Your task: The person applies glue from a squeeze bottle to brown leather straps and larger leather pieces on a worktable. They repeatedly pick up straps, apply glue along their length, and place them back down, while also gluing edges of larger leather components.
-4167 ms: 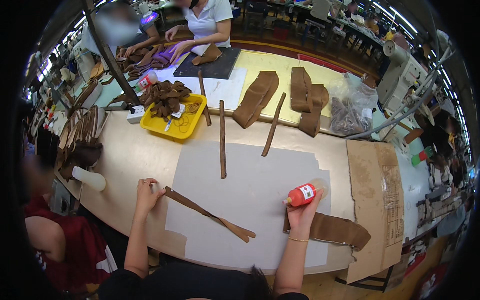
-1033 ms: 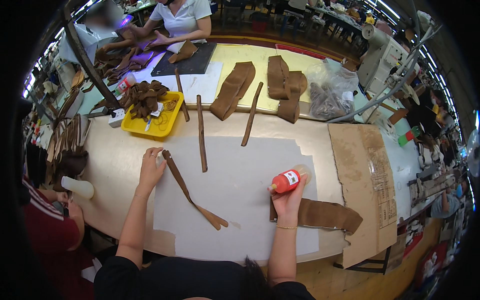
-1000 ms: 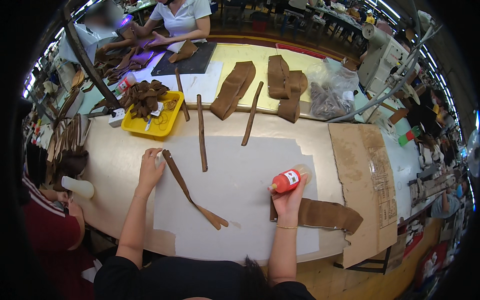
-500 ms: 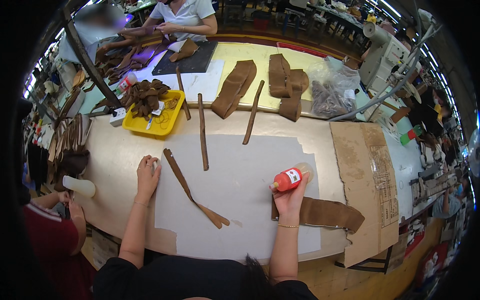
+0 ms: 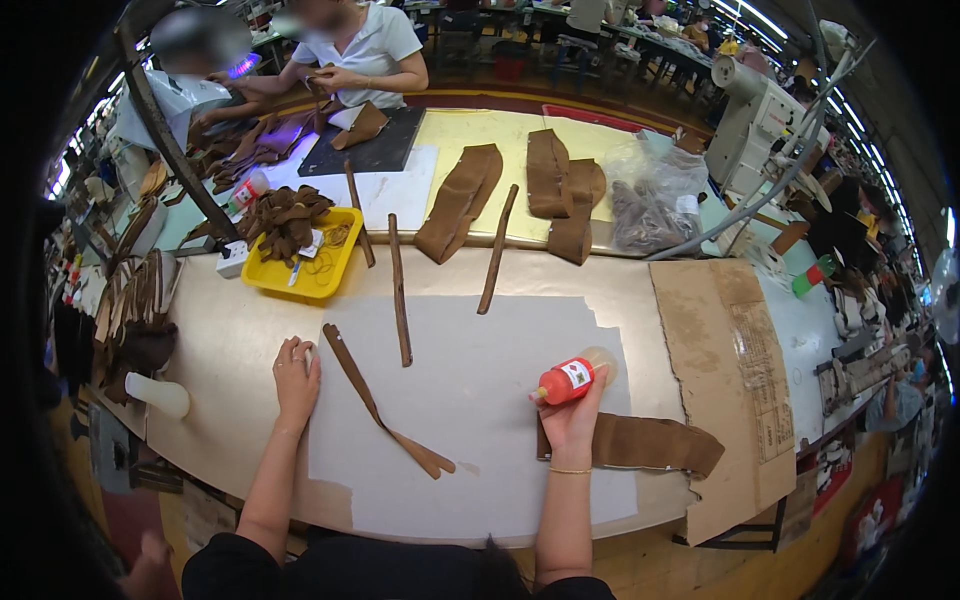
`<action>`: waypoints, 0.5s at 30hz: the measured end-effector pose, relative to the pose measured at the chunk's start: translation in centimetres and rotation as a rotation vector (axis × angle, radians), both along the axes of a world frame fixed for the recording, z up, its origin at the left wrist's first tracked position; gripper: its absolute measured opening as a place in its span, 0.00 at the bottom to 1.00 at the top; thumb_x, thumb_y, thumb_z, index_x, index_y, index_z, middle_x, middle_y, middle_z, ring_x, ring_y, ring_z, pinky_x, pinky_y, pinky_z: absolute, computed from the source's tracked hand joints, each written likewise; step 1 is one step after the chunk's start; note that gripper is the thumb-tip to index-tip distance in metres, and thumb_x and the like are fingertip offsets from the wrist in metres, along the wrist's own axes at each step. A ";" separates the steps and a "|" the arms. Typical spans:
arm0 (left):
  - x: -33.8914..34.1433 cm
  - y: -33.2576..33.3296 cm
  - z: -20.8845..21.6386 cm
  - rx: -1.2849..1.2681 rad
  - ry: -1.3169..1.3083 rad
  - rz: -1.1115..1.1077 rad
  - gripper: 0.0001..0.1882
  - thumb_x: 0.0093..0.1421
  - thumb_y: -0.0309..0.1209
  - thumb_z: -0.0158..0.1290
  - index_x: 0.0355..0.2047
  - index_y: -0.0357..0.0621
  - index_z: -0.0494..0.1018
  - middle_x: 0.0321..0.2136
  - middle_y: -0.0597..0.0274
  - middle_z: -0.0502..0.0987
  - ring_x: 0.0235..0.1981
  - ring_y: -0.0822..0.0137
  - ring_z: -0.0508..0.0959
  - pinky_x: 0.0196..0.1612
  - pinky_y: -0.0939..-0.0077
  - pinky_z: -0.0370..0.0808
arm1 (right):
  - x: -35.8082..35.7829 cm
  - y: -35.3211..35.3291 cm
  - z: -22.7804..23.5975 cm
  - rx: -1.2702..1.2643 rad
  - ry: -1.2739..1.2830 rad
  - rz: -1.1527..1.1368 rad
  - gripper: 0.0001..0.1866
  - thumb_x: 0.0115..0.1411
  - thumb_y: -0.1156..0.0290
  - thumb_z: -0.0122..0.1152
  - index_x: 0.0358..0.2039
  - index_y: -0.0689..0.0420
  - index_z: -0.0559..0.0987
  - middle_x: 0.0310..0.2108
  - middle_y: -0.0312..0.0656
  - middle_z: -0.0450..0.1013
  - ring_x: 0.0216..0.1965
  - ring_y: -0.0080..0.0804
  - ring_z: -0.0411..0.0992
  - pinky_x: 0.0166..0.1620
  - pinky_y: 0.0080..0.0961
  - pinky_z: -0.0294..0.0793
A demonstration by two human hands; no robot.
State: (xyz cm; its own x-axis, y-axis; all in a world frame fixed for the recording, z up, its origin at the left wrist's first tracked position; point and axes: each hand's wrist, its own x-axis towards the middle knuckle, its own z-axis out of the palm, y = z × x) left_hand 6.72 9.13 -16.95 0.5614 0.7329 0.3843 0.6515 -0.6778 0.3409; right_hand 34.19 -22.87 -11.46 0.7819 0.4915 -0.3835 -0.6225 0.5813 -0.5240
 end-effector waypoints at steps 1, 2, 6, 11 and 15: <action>0.0 0.0 -0.1 0.006 0.001 0.001 0.15 0.58 0.30 0.52 0.46 0.42 0.70 0.52 0.50 0.65 0.58 0.49 0.62 0.59 0.57 0.58 | 0.1 -0.1 -0.1 -0.001 -0.002 0.001 0.31 0.59 0.34 0.43 0.42 0.51 0.69 0.32 0.39 0.71 0.30 0.35 0.70 0.28 0.34 0.74; -0.1 0.0 -0.3 0.012 0.003 0.002 0.15 0.58 0.30 0.52 0.46 0.42 0.70 0.52 0.50 0.65 0.58 0.49 0.62 0.59 0.57 0.58 | 0.1 -0.1 -0.2 -0.003 -0.004 0.002 0.31 0.59 0.34 0.43 0.42 0.52 0.69 0.32 0.39 0.71 0.30 0.35 0.70 0.28 0.34 0.74; 0.1 -0.1 0.0 0.011 -0.011 0.004 0.15 0.58 0.30 0.52 0.46 0.42 0.70 0.52 0.50 0.66 0.58 0.49 0.62 0.59 0.56 0.58 | -0.4 0.4 0.6 -0.037 -0.007 -0.023 0.30 0.58 0.34 0.47 0.38 0.51 0.72 0.29 0.37 0.71 0.27 0.32 0.70 0.26 0.28 0.72; 0.1 0.0 0.0 0.025 0.005 0.016 0.15 0.58 0.31 0.52 0.45 0.43 0.70 0.51 0.50 0.66 0.58 0.49 0.63 0.59 0.57 0.58 | 0.1 0.1 -0.3 0.019 -0.012 -0.003 0.30 0.60 0.35 0.44 0.42 0.51 0.68 0.32 0.38 0.70 0.30 0.35 0.69 0.28 0.34 0.72; 0.3 0.2 -0.2 0.054 -0.016 0.010 0.15 0.57 0.31 0.53 0.45 0.43 0.70 0.51 0.51 0.66 0.57 0.50 0.63 0.59 0.57 0.58 | 0.3 0.4 0.0 -0.015 0.013 -0.037 0.29 0.60 0.35 0.45 0.42 0.51 0.69 0.31 0.38 0.70 0.29 0.34 0.69 0.28 0.34 0.72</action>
State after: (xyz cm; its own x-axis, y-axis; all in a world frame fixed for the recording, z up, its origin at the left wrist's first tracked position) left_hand 7.04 9.38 -17.14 0.5478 0.7163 0.4322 0.6527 -0.6891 0.3149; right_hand 34.50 -22.51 -11.46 0.7945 0.4562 -0.4008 -0.6073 0.5961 -0.5253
